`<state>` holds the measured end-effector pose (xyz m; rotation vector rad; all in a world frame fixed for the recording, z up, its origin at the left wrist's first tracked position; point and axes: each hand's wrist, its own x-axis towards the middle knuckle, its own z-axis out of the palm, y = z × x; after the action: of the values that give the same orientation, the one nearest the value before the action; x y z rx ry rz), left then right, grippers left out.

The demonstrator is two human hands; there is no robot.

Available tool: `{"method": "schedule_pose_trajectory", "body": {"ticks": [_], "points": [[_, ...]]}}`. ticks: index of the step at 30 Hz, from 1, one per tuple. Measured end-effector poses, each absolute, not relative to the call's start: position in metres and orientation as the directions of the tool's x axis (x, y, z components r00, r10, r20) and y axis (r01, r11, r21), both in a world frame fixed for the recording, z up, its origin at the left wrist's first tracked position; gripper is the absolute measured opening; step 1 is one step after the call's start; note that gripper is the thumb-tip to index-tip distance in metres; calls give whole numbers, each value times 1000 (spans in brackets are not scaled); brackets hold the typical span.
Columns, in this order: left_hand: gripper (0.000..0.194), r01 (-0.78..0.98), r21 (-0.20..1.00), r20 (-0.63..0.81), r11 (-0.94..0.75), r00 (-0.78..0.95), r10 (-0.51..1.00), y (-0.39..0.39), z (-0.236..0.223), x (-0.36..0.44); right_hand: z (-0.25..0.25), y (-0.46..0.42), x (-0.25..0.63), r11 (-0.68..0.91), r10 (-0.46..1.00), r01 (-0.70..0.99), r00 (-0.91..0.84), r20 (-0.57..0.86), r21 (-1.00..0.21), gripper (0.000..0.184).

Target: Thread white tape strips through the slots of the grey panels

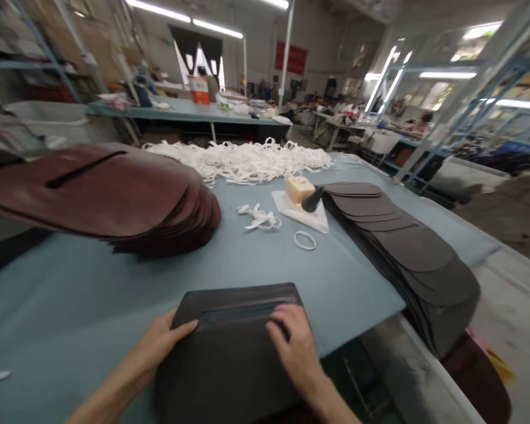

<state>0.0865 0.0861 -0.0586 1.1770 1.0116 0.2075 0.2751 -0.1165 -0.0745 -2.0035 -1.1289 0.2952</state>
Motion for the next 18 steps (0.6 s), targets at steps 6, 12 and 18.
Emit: {"method": "schedule_pose_trajectory", "body": {"ticks": [6, 12, 18], "points": [[56, 228, 774, -601, 591, 560, 570, 80, -45, 73, -82, -94, 338, -557, 671, 578, 736, 86, -596, 55], [48, 179, 705, -638, 686, 584, 502, 74, -38, 61, -47, -93, 337, -370, 846, -174, 343, -408, -913, 38], [48, 52, 636, -648, 770, 579, 495, 66, -37, 36, -39, -92, 344, -280, 908, -473, 152, -391, -835, 35]]}}
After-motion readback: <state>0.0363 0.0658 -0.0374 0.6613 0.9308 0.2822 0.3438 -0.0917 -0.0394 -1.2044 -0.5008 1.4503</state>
